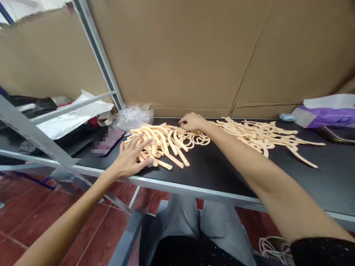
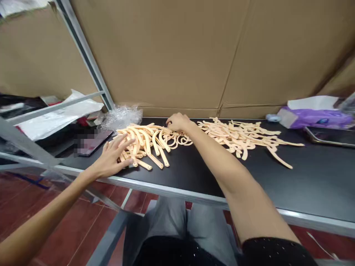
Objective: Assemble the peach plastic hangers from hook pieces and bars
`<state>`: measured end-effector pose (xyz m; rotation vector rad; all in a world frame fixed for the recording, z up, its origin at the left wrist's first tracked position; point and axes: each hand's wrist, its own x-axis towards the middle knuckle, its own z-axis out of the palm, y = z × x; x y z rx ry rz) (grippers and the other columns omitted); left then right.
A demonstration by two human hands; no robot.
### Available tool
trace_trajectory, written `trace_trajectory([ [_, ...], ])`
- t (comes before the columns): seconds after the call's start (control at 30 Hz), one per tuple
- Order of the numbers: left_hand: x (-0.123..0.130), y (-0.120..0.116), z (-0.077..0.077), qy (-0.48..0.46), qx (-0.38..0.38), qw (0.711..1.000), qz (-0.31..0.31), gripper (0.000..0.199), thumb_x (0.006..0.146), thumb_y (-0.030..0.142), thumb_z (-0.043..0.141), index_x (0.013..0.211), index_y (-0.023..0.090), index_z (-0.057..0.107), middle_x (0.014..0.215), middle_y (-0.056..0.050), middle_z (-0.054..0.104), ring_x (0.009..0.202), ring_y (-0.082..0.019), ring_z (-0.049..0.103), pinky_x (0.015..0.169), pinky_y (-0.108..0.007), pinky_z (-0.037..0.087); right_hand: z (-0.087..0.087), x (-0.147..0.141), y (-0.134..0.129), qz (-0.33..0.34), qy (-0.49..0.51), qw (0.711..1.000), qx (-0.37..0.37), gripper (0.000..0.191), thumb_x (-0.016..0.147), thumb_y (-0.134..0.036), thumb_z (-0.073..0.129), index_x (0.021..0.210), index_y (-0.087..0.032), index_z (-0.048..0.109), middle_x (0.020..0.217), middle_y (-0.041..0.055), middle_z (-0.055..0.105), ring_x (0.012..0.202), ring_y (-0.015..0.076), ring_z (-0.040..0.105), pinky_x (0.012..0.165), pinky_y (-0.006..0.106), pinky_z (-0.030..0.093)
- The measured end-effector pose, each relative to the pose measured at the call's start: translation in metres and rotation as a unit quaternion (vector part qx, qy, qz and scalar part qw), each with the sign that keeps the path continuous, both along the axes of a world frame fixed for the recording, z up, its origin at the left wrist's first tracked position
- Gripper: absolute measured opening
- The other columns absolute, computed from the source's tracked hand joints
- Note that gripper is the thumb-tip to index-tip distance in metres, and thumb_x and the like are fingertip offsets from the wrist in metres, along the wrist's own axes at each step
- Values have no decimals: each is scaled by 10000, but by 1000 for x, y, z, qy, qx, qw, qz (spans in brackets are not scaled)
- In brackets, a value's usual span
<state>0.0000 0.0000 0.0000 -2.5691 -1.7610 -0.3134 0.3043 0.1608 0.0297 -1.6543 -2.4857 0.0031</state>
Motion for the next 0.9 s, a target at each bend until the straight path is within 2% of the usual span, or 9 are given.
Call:
trace_trajectory([
  [0.17,-1,3,-1,-2,8,1000,-7,790,944,761,471,1628,390,334,1762,-89,163,1612,-420,163,1232,-763,105,-4,-15,1,28,12,1000,1,364,893,-339,632,1203,-285,816,1334,65,737,1286,336,636,1077,451,500],
  [0.37,-3,4,-2,-7,21,1000,-20,765,949,749,466,1620,403,347,1757,-66,189,1606,-422,177,1237,-753,123,-9,-21,4,44,52,998,-3,422,937,-490,640,1278,-283,779,1360,69,724,1323,333,612,1102,463,480],
  [0.53,-3,4,-3,-4,16,1000,-16,778,948,779,428,1627,415,325,1762,-56,171,1609,-411,170,1240,-751,110,-17,-16,5,35,73,996,-34,398,985,-301,548,1327,-308,751,1388,25,710,1312,279,633,1109,397,467],
  [0.7,-3,5,-4,-7,20,1000,-17,788,939,809,405,1624,428,323,1761,-54,178,1615,-396,161,1248,-736,107,-18,4,4,-2,91,995,-45,422,987,-281,504,1329,-271,752,1326,54,744,1220,273,687,1055,387,497],
  [0.83,-4,6,-6,-5,27,999,-21,788,943,814,389,1626,429,316,1758,-71,186,1620,-375,161,1243,-734,119,-12,15,0,-4,99,995,-16,474,1009,-248,427,1392,-239,707,1423,72,684,1318,274,628,1115,412,459],
  [0.9,-4,6,-6,-5,27,999,-23,784,948,809,382,1628,425,313,1759,-72,180,1620,-373,165,1242,-737,122,-9,17,-6,13,95,995,-1,446,980,-248,487,1352,-224,733,1406,85,694,1332,284,615,1134,423,441],
])
